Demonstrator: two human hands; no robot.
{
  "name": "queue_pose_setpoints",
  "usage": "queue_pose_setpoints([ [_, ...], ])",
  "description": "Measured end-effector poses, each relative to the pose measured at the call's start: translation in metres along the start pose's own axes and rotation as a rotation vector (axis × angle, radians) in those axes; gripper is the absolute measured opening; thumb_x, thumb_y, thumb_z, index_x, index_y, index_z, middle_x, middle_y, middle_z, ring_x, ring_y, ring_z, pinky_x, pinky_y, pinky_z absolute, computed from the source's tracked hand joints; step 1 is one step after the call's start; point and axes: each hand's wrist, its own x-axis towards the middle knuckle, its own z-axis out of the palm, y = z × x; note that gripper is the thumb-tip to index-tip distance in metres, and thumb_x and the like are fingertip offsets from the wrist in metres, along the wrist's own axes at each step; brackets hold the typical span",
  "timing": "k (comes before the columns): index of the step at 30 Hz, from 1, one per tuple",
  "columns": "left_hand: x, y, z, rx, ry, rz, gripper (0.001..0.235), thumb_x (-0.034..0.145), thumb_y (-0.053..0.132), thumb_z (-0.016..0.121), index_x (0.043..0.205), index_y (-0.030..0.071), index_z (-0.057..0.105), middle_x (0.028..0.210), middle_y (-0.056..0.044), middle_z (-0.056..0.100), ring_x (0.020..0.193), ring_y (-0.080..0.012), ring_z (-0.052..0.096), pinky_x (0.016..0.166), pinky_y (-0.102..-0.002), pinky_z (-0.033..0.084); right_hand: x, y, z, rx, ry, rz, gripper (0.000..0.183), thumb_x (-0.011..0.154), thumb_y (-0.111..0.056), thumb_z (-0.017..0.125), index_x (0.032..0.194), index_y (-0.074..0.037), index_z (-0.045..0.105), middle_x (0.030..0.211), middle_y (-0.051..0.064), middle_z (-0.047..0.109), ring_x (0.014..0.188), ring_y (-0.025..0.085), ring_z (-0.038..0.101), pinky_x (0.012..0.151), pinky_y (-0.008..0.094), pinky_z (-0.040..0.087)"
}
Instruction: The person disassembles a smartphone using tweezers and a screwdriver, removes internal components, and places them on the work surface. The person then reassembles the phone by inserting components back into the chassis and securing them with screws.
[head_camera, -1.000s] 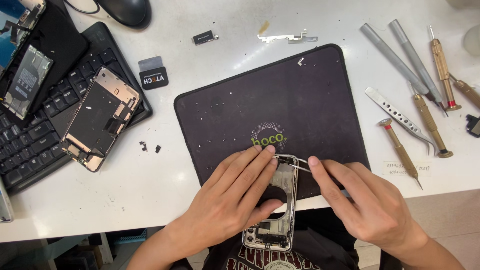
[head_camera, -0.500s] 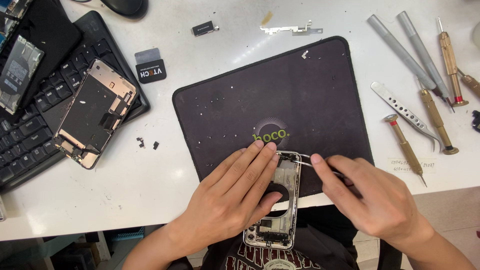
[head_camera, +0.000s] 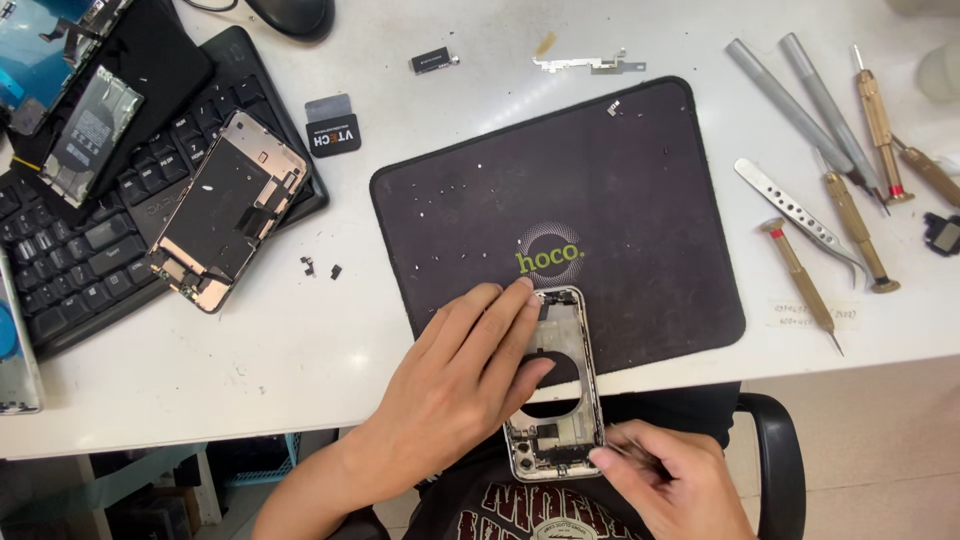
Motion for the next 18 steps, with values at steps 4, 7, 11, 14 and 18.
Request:
queue_pose_setpoints([
  [4,-0.008,0.003,-0.007,-0.146,-0.009,-0.026,0.068,0.087,0.038,0.080,0.124,-0.017,0.062,0.133,-0.025,0.058,0.116,-0.0383,0.058,0.096,-0.046,0.051,-0.008,0.001,-0.026,0.031,0.049,-0.097,0.013,0.086,-0.015,0.078,0.084,-0.002,0.076,0.056,0.001,0.055,0.047,0.007,0.043,0.044,0.024,0.032],
  [7,-0.014,0.006,-0.010,-0.147,0.026,-0.017,0.073,0.084,0.044,0.080,0.122,-0.015,0.061,0.132,-0.026,0.057,0.117,-0.0393,0.057,0.098,-0.048,0.050,-0.011,-0.018,-0.059,-0.201,0.094,-0.182,0.014,0.087,-0.016,0.078,0.093,-0.004,0.077,0.077,0.002,0.057,0.057,0.009,0.043,0.046,0.025,0.036],
  [11,-0.019,0.004,-0.014,-0.112,0.038,0.017,0.072,0.087,0.042,0.080,0.129,-0.012,0.058,0.134,-0.023,0.058,0.121,-0.0373,0.057,0.103,-0.049,0.048,0.007,-0.057,-0.111,-0.346,-0.003,-0.293,0.018,0.091,-0.018,0.069,0.100,-0.005,0.077,0.075,0.003,0.059,0.063,0.009,0.049,0.054,0.028,0.041],
  [14,-0.018,0.002,-0.015,-0.081,0.058,0.013,0.073,0.088,0.040,0.082,0.136,-0.008,0.055,0.132,-0.019,0.057,0.123,-0.0359,0.056,0.106,-0.049,0.046,0.035,-0.090,-0.142,-0.618,-0.088,-0.153,0.024,0.090,-0.028,0.072,0.104,-0.013,0.085,0.070,0.005,0.059,0.056,0.015,0.048,0.053,0.034,0.040],
  [18,-0.010,0.006,-0.006,-0.007,0.120,0.055,0.085,0.079,0.037,0.084,0.142,-0.008,0.049,0.140,-0.024,0.055,0.128,-0.0376,0.054,0.106,-0.049,0.044,0.088,-0.141,-0.159,-0.970,-0.328,-0.222,0.027,0.093,-0.044,0.064,0.104,-0.024,0.078,0.071,-0.003,0.062,0.053,0.012,0.055,0.053,0.029,0.047],
])
